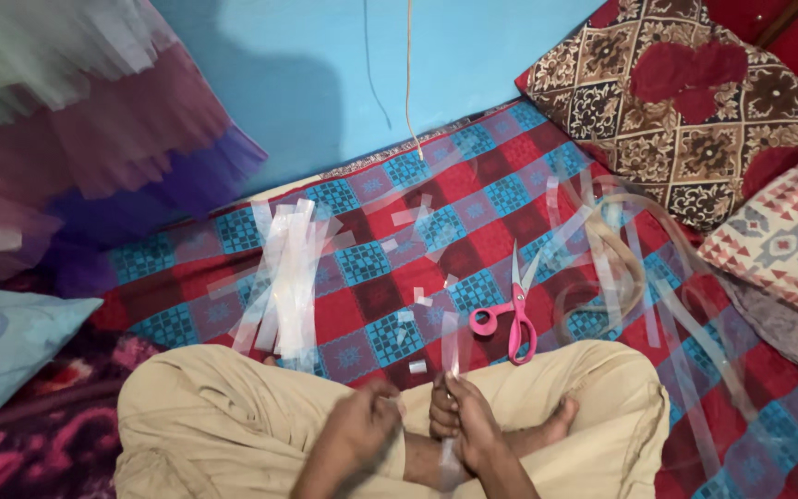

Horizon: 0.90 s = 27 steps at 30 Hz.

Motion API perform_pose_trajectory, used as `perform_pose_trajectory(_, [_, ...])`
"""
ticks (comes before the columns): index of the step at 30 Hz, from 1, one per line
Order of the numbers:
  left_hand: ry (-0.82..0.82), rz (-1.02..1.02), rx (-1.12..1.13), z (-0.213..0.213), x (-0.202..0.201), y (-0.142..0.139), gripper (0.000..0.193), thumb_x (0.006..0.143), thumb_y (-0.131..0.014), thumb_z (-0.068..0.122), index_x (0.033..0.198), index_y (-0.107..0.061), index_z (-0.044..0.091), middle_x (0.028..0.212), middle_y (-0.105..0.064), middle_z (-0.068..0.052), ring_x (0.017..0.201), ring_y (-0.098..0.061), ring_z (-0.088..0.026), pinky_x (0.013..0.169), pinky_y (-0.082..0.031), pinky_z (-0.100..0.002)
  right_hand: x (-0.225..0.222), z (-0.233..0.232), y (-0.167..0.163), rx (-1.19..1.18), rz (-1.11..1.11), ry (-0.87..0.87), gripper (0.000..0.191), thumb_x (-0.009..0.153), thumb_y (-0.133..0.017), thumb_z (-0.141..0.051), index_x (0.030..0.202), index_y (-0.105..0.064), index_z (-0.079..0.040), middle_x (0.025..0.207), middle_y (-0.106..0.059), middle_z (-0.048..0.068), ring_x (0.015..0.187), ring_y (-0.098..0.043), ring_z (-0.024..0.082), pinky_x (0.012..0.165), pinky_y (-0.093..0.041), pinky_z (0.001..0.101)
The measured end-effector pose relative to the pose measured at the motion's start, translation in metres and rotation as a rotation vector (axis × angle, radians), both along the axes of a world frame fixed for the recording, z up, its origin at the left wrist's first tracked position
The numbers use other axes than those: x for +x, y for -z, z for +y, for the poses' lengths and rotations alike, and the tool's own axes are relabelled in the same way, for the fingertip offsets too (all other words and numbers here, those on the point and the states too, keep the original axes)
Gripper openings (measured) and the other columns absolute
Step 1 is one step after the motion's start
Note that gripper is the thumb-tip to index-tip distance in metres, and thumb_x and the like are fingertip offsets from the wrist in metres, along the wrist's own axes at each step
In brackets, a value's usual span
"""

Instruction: The person sits on a bed and cuts clear plastic ribbon into shorter strips using pink scissors, placing cut pieces on the bed. They gather and align the plastic strips by hand between cuts, working through the pile one strip at a time.

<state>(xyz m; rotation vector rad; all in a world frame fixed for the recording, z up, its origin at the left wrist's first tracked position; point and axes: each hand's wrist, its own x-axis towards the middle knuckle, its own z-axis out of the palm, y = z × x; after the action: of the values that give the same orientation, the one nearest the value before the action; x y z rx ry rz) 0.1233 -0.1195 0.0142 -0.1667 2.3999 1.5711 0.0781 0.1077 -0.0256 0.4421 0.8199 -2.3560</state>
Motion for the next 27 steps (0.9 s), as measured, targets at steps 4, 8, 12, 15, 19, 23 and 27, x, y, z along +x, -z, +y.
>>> perform_pose_trajectory(4, [-0.14,0.228,-0.177,-0.058,-0.077,-0.035,0.044,0.084,-0.072,0.039,0.112,-0.068,0.005,0.101,-0.075,-0.016,0.092,-0.073,-0.029,0.082,-0.056,-0.04,0.006,0.002,-0.001,-0.109,-0.021,-0.012,0.033,0.103,-0.044,-0.037,0.1,-0.057,-0.007,0.057,-0.033,-0.004,0.04,-0.025,0.007,0.037,-0.021,0.0248])
perform_pose_trajectory(8, [-0.349,0.065,-0.859,-0.114,-0.122,-0.06,0.075,0.08,-0.077,0.055,0.132,-0.059,0.005,0.129,-0.061,-0.023,0.122,-0.056,-0.04,0.097,-0.05,-0.05,0.006,0.0,-0.002,-0.107,-0.11,0.02,0.031,0.098,-0.044,-0.037,0.1,-0.059,-0.01,0.057,-0.033,-0.003,0.041,-0.026,0.009,0.038,-0.022,0.0256])
perform_pose_trajectory(12, [-0.535,-0.026,-0.923,-0.109,-0.149,-0.06,0.125,0.061,-0.087,0.068,0.152,-0.034,0.001,0.151,-0.036,-0.026,0.129,-0.036,-0.043,0.097,-0.036,-0.062,-0.001,-0.006,-0.002,-0.135,-0.058,0.003,0.027,0.099,-0.046,-0.035,0.09,-0.057,-0.011,0.054,-0.032,-0.002,0.04,-0.027,0.011,0.038,-0.024,0.027])
perform_pose_trajectory(15, [-0.629,0.034,-0.999,-0.099,-0.164,-0.058,0.127,0.053,-0.088,0.07,0.143,-0.036,-0.003,0.144,-0.043,-0.024,0.13,-0.04,-0.042,0.093,-0.038,-0.059,0.002,-0.009,-0.005,-0.102,-0.087,0.0,0.04,0.101,-0.051,-0.036,0.07,-0.043,-0.011,0.049,-0.032,-0.001,0.038,-0.028,0.015,0.039,-0.025,0.0301])
perform_pose_trajectory(19, [-0.483,0.128,-1.007,-0.095,-0.168,-0.058,0.097,0.069,-0.083,0.062,0.135,-0.049,0.0,0.129,-0.052,-0.017,0.124,-0.047,-0.034,0.098,-0.04,-0.056,0.004,-0.017,-0.01,-0.277,-0.117,0.012,0.035,0.096,-0.056,-0.033,0.069,-0.044,-0.014,0.044,-0.031,-0.003,0.035,-0.026,0.014,0.036,-0.024,0.0292])
perform_pose_trajectory(23, [-0.413,0.093,-1.041,-0.091,-0.169,-0.067,0.079,0.07,-0.083,0.059,0.122,-0.061,0.004,0.129,-0.054,-0.015,0.127,-0.046,-0.033,0.101,-0.04,-0.054,0.005,-0.013,-0.011,-0.219,-0.192,0.023,0.029,0.093,-0.056,-0.033,0.074,-0.048,-0.013,0.046,-0.03,-0.002,0.036,-0.025,0.014,0.036,-0.023,0.0281])
perform_pose_trajectory(27, [-0.231,0.141,-1.083,-0.096,-0.184,-0.073,0.067,0.07,-0.084,0.056,0.11,-0.072,0.004,0.125,-0.062,-0.017,0.128,-0.048,-0.036,0.099,-0.043,-0.053,0.002,-0.007,0.002,-0.352,-0.103,-0.102,0.035,0.098,-0.056,-0.034,0.073,-0.043,-0.013,0.048,-0.03,-0.003,0.04,-0.027,0.016,0.04,-0.025,0.0298])
